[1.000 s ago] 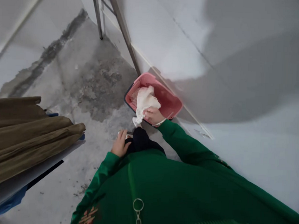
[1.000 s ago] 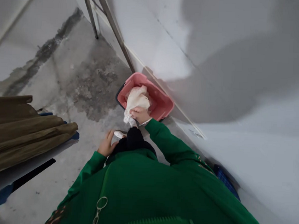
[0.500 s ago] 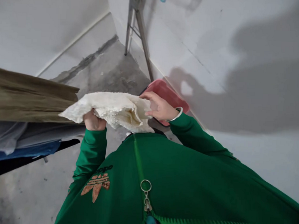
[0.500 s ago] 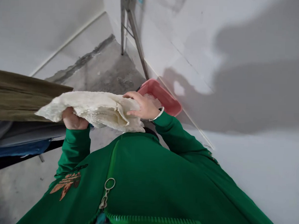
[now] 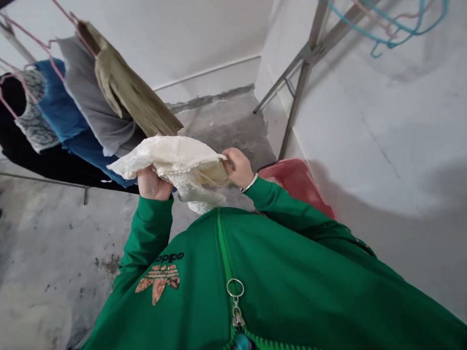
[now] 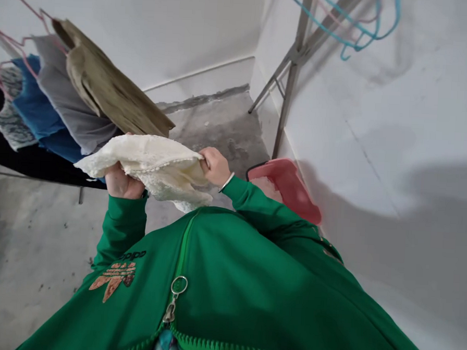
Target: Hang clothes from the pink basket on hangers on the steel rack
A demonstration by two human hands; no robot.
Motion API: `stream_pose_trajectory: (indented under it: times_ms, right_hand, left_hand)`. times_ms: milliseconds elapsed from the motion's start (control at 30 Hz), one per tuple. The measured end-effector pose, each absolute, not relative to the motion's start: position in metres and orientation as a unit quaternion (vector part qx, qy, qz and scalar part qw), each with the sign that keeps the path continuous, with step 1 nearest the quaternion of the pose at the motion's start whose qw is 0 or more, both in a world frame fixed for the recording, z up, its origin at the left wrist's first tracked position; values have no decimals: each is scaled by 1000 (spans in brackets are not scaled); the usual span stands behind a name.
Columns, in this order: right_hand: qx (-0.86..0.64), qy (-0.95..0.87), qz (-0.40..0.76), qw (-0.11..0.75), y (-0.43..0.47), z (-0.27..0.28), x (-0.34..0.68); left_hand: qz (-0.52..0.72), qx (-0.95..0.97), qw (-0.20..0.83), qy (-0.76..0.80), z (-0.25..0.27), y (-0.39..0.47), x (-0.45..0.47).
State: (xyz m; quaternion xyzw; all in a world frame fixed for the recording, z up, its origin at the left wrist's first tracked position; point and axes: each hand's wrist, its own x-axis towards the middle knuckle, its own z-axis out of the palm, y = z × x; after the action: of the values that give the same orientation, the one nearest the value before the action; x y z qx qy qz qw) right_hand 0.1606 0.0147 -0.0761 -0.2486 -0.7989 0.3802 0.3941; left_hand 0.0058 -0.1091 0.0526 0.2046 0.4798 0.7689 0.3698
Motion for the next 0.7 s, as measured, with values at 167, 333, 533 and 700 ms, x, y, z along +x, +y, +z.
stream_pose_trajectory:
  times_ms: [167, 333, 533, 700]
  right_hand:
    - [-231, -685, 555, 411, 35, -38, 149]
    - [-170, -646, 655, 354, 25, 1, 142]
    - [-135, -668, 674, 284, 6, 10, 134]
    - [-148, -703, 641, 271, 2, 11, 137]
  left_hand:
    - [786, 164, 241, 546, 14, -133, -45]
    - [703, 179, 113, 679, -34, -160, -75]
    - [452, 550, 16, 702, -31, -150, -13]
    - [324, 551, 11, 769, -51, -118, 17]
